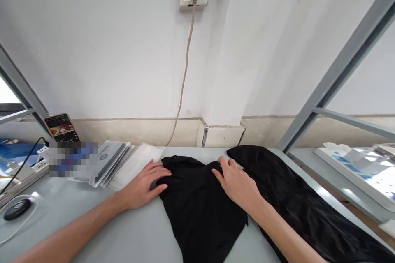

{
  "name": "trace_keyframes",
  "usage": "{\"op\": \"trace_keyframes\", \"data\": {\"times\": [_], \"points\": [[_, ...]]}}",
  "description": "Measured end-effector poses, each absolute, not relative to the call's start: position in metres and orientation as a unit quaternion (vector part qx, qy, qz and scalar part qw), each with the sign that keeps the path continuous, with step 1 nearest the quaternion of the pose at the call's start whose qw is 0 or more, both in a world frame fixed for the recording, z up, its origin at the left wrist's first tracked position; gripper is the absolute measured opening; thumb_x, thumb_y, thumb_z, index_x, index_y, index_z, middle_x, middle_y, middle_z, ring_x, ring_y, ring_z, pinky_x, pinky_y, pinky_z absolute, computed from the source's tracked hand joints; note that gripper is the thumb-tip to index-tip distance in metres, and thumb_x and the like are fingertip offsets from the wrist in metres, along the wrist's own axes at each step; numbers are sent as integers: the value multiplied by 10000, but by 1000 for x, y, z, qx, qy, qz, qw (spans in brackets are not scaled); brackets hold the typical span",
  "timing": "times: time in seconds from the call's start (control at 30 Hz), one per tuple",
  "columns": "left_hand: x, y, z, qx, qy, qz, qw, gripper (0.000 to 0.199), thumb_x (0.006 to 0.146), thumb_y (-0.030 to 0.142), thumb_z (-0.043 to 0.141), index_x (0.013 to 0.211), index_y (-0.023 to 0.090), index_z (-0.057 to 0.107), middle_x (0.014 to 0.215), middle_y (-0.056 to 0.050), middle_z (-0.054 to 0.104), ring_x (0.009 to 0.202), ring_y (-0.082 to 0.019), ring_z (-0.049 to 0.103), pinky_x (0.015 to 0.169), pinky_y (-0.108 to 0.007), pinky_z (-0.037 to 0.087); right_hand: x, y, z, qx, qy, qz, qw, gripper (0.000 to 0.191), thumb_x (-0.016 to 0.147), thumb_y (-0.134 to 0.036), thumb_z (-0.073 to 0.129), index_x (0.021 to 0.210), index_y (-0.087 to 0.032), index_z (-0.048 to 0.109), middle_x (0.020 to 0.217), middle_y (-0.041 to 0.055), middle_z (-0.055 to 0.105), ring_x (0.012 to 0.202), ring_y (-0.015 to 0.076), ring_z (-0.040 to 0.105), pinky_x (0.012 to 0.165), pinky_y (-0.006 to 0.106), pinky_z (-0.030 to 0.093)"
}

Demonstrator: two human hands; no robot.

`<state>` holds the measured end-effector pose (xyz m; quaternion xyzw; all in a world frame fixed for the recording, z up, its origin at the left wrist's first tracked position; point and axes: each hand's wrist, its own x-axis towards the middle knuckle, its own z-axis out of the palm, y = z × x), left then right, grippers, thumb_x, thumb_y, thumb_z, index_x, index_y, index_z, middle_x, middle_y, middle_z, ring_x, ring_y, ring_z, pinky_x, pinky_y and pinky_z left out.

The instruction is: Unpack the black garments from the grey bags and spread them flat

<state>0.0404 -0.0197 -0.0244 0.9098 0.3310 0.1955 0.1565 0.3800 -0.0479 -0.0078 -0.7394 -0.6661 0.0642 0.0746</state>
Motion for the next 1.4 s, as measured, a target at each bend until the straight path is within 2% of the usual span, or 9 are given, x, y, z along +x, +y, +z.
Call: {"op": "trace_keyframes", "data": {"times": [0.23, 0.43, 0.6, 0.73, 0.87, 1.07, 1.23, 1.33, 1.4], "points": [[40, -20, -26, 914, 320, 201, 146, 315, 1085, 384, 553, 1382, 295, 608, 1417, -16, 672, 1466, -260, 466, 1327, -571, 189, 374, -38, 0, -729, -671, 130, 40, 368, 1094, -464, 309, 1088, -211, 577, 1014, 153, 754, 1026, 385, 741, 820, 420, 505], [40, -20, -24, 915, 311, 211, 145, 305, 1068, 392, 578, 1349, 290, 639, 1380, -32, 695, 1443, -273, 494, 1319, -582, 205, 371, -19, 7, -701, -685, 190, 65, 604, 1036, -679, 318, 1127, -168, 628, 1151, 207, 758, 1127, 370, 708, 892, 394, 503], [40, -21, -23, 916, 311, 205, 150, 290, 1071, 419, 567, 1314, 300, 670, 1347, -18, 715, 1454, -279, 480, 1316, -587, 211, 367, -13, 22, -667, -703, 243, 39, 441, 903, -533, 655, 1142, -162, 637, 1141, 166, 761, 1029, 326, 719, 817, 339, 513], [39, -21, -22, 920, 301, 205, 147, 290, 1088, 416, 537, 1326, 304, 658, 1373, -23, 698, 1446, -268, 495, 1320, -581, 204, 367, -13, 29, -641, -714, 281, 15, 358, 830, -450, 727, 1074, -199, 652, 1064, 80, 772, 941, 264, 726, 719, 281, 514], [38, -21, -22, 910, 315, 228, 142, 349, 1106, 421, 493, 1422, 300, 583, 1667, -75, 396, 1487, -268, 454, 1287, -542, 315, 373, -17, 27, -642, -722, 257, -3, 165, 887, -372, 624, 889, -208, 630, 938, 88, 751, 858, 281, 715, 692, 318, 485], [36, -18, -26, 896, 357, 227, 136, 393, 1110, 450, 464, 1472, 306, 522, 1690, -98, 327, 1529, -307, 394, 1249, -555, 381, 399, -31, 36, -657, -723, 213, 10, 286, 984, -346, 450, 1188, -201, 590, 964, 134, 761, 896, 336, 727, 812, 408, 523], [36, -17, -26, 899, 351, 227, 130, 393, 1107, 417, 469, 1480, 306, 518, 1645, -100, 409, 1515, -305, 421, 1263, -567, 359, 439, -44, 67, -659, -702, 245, 111, 566, 991, -517, 498, 1483, -238, 526, 1544, 116, 595, 1436, 364, 519, 1186, 406, 406], [36, -17, -25, 900, 349, 226, 130, 389, 1108, 407, 466, 1479, 300, 514, 1641, -100, 417, 1506, -298, 431, 1268, -561, 351, 472, -51, 91, -687, -650, 256, 203, 550, 971, -629, 558, 1467, -391, 548, 1557, 9, 594, 1410, 319, 556, 1130, 325, 453], [36, -18, -24, 901, 349, 222, 133, 387, 1111, 410, 459, 1479, 300, 510, 1638, -96, 423, 1500, -294, 436, 1272, -563, 343, 498, -53, 101, -715, -591, 270, 260, 564, 953, -649, 593, 1460, -408, 543, 1468, 42, 668, 1276, 312, 664, 963, 298, 541]]}}
